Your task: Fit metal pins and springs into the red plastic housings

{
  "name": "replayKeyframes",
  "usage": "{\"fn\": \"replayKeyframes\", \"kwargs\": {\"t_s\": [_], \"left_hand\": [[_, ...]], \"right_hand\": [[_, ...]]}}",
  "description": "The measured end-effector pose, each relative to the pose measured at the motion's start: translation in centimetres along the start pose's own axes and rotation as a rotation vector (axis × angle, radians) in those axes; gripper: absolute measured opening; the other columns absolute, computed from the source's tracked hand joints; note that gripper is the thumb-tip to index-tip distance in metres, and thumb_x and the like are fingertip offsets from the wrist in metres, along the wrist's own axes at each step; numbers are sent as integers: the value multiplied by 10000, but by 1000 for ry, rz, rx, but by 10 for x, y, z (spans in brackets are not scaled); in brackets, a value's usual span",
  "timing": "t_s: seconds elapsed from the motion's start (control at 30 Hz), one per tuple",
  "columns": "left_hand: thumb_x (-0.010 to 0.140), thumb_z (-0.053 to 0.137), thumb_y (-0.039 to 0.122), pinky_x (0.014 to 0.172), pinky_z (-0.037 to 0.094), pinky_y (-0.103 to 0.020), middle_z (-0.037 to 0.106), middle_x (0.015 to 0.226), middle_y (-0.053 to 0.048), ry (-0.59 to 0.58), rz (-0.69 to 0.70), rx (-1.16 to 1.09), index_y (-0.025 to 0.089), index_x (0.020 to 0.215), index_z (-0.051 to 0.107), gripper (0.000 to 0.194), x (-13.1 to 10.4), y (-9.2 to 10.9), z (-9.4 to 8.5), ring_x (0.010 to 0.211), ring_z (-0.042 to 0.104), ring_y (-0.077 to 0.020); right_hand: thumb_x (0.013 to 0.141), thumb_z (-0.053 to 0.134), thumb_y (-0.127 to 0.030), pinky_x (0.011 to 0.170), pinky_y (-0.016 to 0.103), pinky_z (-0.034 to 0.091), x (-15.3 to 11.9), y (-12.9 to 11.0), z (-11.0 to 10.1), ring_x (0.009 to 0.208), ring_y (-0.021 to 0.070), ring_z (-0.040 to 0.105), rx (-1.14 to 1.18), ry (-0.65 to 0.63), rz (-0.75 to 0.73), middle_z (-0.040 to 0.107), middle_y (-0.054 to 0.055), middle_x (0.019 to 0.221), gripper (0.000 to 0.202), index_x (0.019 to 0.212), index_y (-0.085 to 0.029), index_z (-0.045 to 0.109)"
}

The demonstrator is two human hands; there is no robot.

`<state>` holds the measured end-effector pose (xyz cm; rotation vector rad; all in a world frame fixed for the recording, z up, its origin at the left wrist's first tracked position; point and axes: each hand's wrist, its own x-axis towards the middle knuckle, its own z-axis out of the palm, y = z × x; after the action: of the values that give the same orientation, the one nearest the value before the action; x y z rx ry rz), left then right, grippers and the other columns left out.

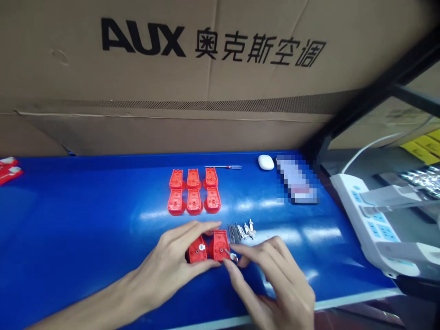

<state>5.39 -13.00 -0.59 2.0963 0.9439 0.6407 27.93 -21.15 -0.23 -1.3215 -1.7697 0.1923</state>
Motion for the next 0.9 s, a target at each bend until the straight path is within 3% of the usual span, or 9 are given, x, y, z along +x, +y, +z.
{"fn": "replayKeyframes", "kwargs": {"t_s": [0.17,0.57,0.73,0.9], "left_hand": [[986,853,309,1062,660,-347,777,1392,-7,4,27,-43,372,1541,601,613,-1,-5,1,1202,797,-216],[983,855,351,1086,665,-389,772,1427,-47,5,60,-11,339,1564,585,641,-4,-9,-2,1231,797,-252],[998,837,326,1076,670,-381,769,1428,-59,3,77,-5,331,1573,578,631,-4,-9,0,1227,797,-247],[990,845,311,1084,660,-361,757,1440,-50,-14,60,9,326,1559,591,623,-4,-7,-1,1225,790,-239]], "right_hand": [[968,741,-62,671,319,539,0,-2,1,769,180,652,40,0,-15,767,33,898,274,1194,-218,741],[949,726,-5,746,345,596,7,0,2,822,188,707,102,-9,-44,805,38,960,337,1211,-214,762],[932,743,-6,742,363,577,6,0,-6,801,185,693,87,71,-51,789,35,937,326,1182,-211,779],[966,772,-129,750,352,557,7,7,-16,763,174,685,55,166,183,785,6,897,212,1127,-262,809]]}}
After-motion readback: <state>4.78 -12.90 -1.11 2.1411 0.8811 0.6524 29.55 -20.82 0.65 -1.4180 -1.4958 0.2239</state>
